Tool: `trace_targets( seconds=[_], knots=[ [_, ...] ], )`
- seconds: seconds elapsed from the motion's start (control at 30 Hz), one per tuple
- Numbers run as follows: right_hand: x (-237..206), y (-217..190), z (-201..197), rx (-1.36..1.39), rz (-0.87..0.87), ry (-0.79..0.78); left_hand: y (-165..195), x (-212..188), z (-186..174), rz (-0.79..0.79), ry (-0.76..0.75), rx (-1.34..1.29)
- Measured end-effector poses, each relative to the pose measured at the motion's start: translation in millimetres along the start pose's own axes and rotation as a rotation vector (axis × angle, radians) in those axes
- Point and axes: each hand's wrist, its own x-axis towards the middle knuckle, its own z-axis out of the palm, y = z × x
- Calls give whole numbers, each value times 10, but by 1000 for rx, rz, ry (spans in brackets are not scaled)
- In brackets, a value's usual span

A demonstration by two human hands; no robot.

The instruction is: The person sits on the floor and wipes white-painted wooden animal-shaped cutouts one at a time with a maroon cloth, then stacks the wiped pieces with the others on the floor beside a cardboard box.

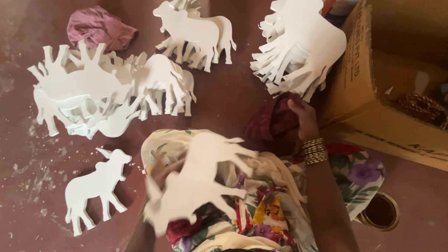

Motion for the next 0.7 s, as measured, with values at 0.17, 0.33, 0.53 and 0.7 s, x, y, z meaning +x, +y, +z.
trace_targets(
  seconds=[0.17,0.33,0.53,0.7],
  knots=[
    [175,553,29,-752,-53,-71,-280,-520,-143,110,60,-169],
    [160,911,501,-1274,-364,-190,-276,-330,-149,178,63,-119],
    [-306,182,575,-65,-215,140,114,536,-23,82,-37,128],
    [-869,90,979,-426,-291,-172,188,1279,-163,-102,-144,243]
  ],
)
